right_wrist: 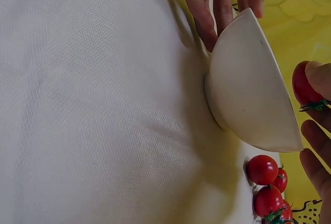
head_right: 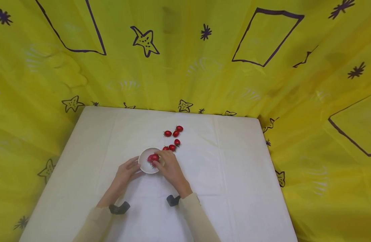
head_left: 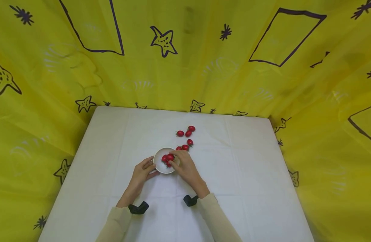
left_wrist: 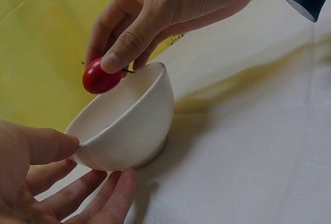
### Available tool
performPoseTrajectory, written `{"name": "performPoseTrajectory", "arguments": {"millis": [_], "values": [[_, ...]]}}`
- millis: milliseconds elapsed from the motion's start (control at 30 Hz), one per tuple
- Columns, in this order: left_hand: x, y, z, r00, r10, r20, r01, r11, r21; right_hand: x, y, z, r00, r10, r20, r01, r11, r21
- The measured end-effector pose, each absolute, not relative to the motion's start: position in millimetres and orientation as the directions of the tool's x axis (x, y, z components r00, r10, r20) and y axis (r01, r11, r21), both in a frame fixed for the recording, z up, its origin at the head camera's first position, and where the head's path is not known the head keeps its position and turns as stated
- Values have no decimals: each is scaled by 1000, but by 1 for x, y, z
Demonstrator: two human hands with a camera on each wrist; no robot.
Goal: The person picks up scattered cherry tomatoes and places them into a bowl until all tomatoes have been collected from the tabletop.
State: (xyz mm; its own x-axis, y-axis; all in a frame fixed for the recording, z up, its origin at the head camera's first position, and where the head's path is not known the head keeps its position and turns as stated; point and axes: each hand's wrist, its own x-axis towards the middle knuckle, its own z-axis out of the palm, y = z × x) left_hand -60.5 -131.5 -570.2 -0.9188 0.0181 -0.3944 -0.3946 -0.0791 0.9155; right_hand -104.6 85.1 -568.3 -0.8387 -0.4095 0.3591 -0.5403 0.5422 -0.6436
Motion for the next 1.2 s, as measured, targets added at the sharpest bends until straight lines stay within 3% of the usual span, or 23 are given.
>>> {"name": "performPoseTrajectory", "arguments": {"millis": [1200], "values": [[-63,-132,-572,-920,26,-391,-392,-85,916,-105,81,-572,-838,-431,333,-542,595,-593]]}}
